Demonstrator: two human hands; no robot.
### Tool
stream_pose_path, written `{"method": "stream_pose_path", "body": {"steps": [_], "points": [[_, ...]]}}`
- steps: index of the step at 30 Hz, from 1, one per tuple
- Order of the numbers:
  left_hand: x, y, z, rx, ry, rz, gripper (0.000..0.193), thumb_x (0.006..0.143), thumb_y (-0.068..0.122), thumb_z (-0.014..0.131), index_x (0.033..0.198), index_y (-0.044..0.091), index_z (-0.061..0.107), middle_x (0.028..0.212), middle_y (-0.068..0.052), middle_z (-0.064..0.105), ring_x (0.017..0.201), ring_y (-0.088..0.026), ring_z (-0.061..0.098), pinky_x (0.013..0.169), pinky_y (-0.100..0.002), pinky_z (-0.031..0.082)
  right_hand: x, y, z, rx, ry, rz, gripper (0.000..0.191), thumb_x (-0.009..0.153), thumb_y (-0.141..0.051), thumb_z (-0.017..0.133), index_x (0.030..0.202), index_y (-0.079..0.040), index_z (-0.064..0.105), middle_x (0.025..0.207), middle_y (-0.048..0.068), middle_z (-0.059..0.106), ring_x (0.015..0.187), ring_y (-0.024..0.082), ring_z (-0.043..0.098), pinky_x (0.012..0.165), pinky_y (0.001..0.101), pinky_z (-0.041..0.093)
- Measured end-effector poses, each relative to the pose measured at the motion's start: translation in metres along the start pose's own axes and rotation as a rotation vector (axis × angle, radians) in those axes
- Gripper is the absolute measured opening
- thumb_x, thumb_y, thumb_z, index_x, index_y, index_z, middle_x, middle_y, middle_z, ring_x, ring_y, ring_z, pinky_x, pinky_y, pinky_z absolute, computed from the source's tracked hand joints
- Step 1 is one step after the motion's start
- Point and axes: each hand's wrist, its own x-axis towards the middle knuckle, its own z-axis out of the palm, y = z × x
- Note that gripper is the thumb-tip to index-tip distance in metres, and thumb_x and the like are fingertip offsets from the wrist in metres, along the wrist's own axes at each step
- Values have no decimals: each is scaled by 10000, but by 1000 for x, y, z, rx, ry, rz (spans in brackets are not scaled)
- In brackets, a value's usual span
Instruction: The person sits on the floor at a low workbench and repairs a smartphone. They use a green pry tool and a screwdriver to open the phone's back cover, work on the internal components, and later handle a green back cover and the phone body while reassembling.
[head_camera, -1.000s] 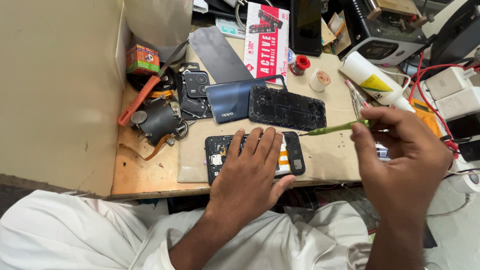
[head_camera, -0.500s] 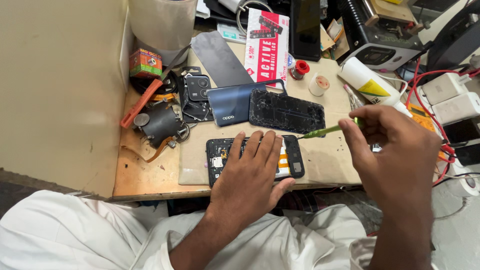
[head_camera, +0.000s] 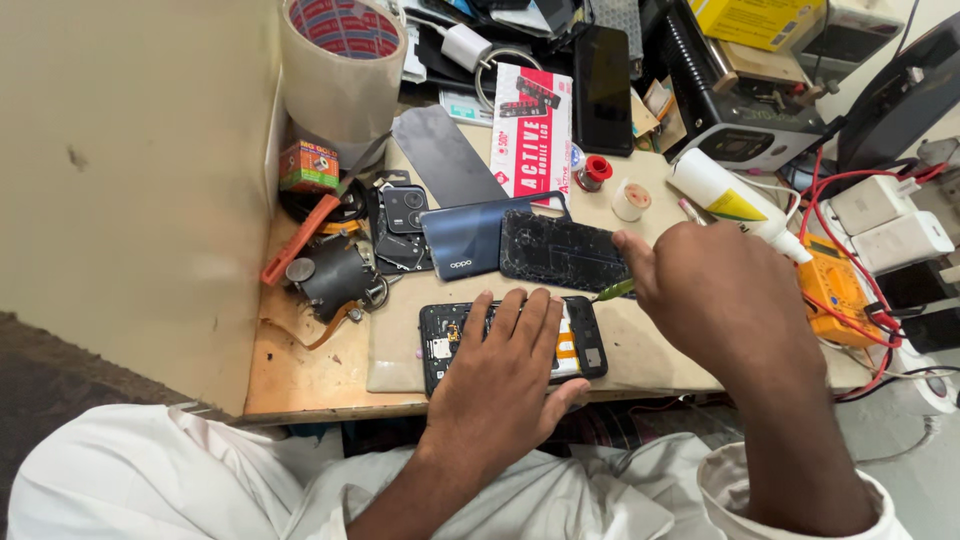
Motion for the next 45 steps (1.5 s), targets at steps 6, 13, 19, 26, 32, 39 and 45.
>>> {"method": "stream_pose_path", "body": {"steps": [6, 13, 19, 26, 32, 39, 45], "points": [[0, -1, -3, -16, 2, 6, 815, 924, 571, 557, 1421, -70, 480, 1423, -231, 524, 1361, -360, 446, 1158, -539, 275, 10, -4, -14, 29, -173, -82, 536, 930, -503, 652, 777, 2, 749, 819, 235, 716, 843, 432, 703, 783, 542, 539], [-1, 1, -6, 10, 2, 13, 811, 937, 576, 544, 1419, -73, 481, 1424, -232, 521, 1364, -359, 445, 1158, -540, 272, 11, 10, -7, 243, -172, -238, 310, 876, -326, 777, 858, -19, 734, 815, 232, 724, 828, 421, 696, 782, 496, 539], [-2, 3, -12, 34, 23, 25, 812, 937, 578, 539, 1419, -73, 487, 1410, -224, 541, 1356, -351, 456, 1157, -537, 278, 19, 27, 0, 561, -128, -435, 193, 835, -172, 691, 970, -38, 654, 829, 148, 753, 800, 293, 706, 714, 416, 574], [-15, -4, 43, -72, 54, 14, 844, 894, 562, 596, 1392, -113, 502, 1406, -249, 543, 1330, -385, 468, 1139, -572, 276, 34, 47, 53, 459, 36, -376, 178, 949, -247, 649, 956, -70, 652, 803, 165, 732, 771, 373, 710, 719, 470, 538], [31, -54, 154, 331, 711, 108, 292, 972, 348, 652, 1225, 207, 691, 1196, 20, 678, 1111, -178, 664, 977, -539, 499, 104, 63, 108, 550, -124, -335, 116, 957, -224, 661, 1059, -182, 699, 864, 64, 682, 833, 172, 756, 760, 339, 581], [32, -39, 148, 196, 571, 16, 244, 992, 402, 676, 1114, 195, 639, 1070, 20, 613, 1034, -169, 642, 941, -491, 490, 100, 68, 109, 682, 98, -649, 224, 920, -289, 706, 1103, -162, 689, 878, 65, 754, 828, 221, 735, 769, 368, 610], [-17, 16, 26, -77, 131, -71, 840, 813, 583, 724, 1316, -69, 558, 1301, -225, 588, 1236, -356, 507, 1064, -542, 323, 21, 62, 64, 395, 5, -327, 192, 928, -278, 706, 1032, -117, 708, 924, 139, 769, 877, 334, 737, 802, 432, 561]]}}
